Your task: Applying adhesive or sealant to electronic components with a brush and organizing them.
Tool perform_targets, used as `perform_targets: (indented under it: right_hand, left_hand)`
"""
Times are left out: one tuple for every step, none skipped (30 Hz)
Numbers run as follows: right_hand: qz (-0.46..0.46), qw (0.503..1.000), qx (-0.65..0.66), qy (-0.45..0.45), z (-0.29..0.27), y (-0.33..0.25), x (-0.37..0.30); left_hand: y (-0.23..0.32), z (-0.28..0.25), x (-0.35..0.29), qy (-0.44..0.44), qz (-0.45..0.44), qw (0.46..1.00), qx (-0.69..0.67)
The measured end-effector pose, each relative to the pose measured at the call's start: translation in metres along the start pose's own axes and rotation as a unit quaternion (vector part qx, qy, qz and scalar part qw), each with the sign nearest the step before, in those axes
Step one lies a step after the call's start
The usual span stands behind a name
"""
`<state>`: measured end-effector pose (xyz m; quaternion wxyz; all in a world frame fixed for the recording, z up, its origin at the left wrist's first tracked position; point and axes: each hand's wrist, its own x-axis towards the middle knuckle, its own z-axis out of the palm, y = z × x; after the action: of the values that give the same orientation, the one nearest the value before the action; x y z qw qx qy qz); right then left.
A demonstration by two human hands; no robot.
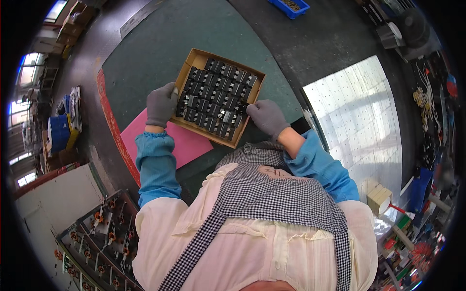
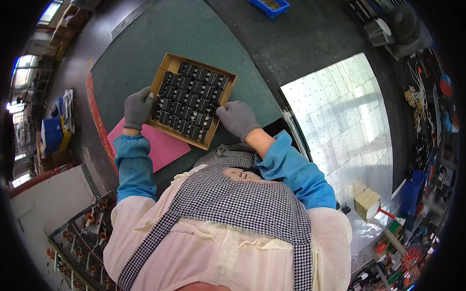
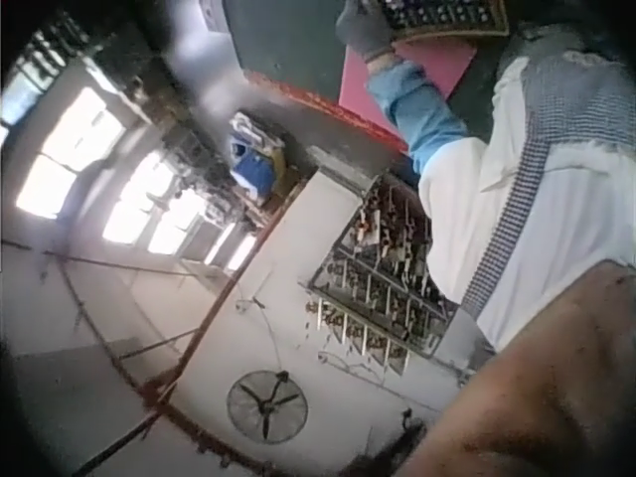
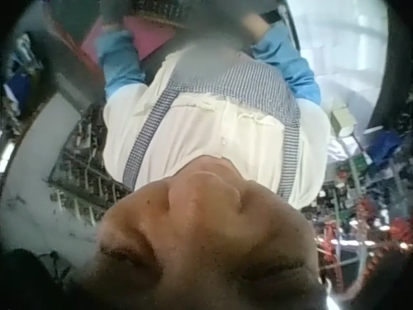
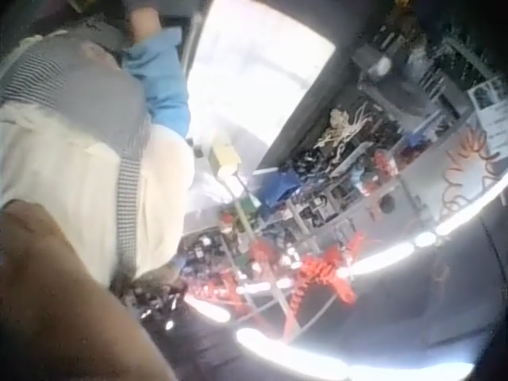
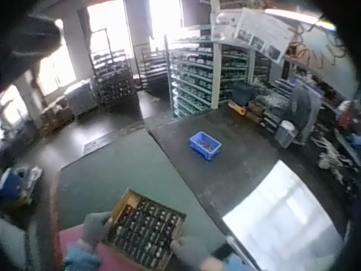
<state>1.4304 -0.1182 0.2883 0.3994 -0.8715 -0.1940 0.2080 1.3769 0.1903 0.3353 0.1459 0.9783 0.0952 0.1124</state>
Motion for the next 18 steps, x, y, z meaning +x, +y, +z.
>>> perform_targets:
  right_hand:
    - [0.027, 0.999, 0.018, 0.006, -0.005, -0.005, -0.006]
    - [0.032, 0.999, 0.021, 0.019, -0.010, -0.010, -0.012]
    - [0.048, 0.998, 0.026, 0.012, -0.013, -0.016, -0.019]
    - [0.066, 0.997, 0.031, 0.007, -0.013, -0.023, -0.025]
    - [0.077, 0.996, 0.033, 0.024, -0.011, -0.029, -0.032]
    - [0.049, 0.998, 0.000, 0.036, -0.007, -0.036, -0.038]
    - [0.022, 0.998, -0.036, 0.051, -0.001, -0.043, -0.042]
    - [0.126, 0.989, 0.026, 0.070, 0.010, -0.052, -0.043]
    - [0.138, 0.986, 0.029, 0.087, 0.018, -0.061, -0.045]
    - [0.174, 0.978, 0.036, 0.110, 0.027, -0.070, -0.049]
    - [0.217, 0.966, 0.051, 0.129, 0.034, -0.079, -0.053]
    - [0.253, 0.955, 0.062, 0.140, 0.044, -0.084, -0.053]
    - [0.255, 0.951, 0.064, 0.161, 0.042, -0.100, -0.055]
    - [0.295, 0.936, 0.097, 0.165, 0.051, -0.105, -0.058]
    - [0.322, 0.921, 0.139, 0.170, 0.056, -0.113, -0.060]
    - [0.345, 0.916, 0.088, 0.183, 0.061, -0.118, -0.054]
    - [0.331, 0.917, 0.089, 0.204, 0.063, -0.123, -0.052]
    - [0.355, 0.905, 0.129, 0.198, 0.064, -0.130, -0.051]
  left_hand:
    - [0.004, -0.006, 0.001, -0.003, 0.014, 1.000, -0.009]
    - [0.007, -0.012, 0.002, -0.002, 0.035, 0.999, -0.022]
    - [0.007, -0.019, 0.002, -0.007, 0.046, 0.999, -0.022]
    - [0.005, -0.024, 0.002, -0.011, 0.059, 0.998, -0.021]
    - [0.001, -0.028, 0.003, -0.017, 0.072, 0.997, -0.028]
    - [-0.005, -0.028, 0.007, -0.024, 0.094, 0.995, -0.029]
    - [-0.011, -0.027, 0.011, -0.035, 0.118, 0.992, -0.040]
    - [-0.020, -0.025, 0.018, -0.048, 0.140, 0.988, -0.048]
    - [-0.025, -0.022, 0.027, -0.054, 0.161, 0.984, -0.056]
    - [-0.031, -0.019, 0.033, -0.056, 0.179, 0.978, -0.093]
    - [-0.037, -0.016, 0.040, -0.062, 0.195, 0.970, -0.129]
    - [-0.044, -0.012, 0.049, -0.067, 0.228, 0.961, -0.140]
    - [-0.048, -0.018, 0.062, -0.073, 0.249, 0.953, -0.157]
    - [-0.052, -0.015, 0.069, -0.080, 0.270, 0.946, -0.159]
    - [-0.054, -0.014, 0.076, -0.076, 0.301, 0.935, -0.171]
    - [-0.055, -0.010, 0.085, -0.097, 0.309, 0.931, -0.170]
    - [-0.055, -0.007, 0.093, -0.131, 0.304, 0.929, -0.166]
    - [-0.055, -0.006, 0.100, -0.168, 0.294, 0.926, -0.165]
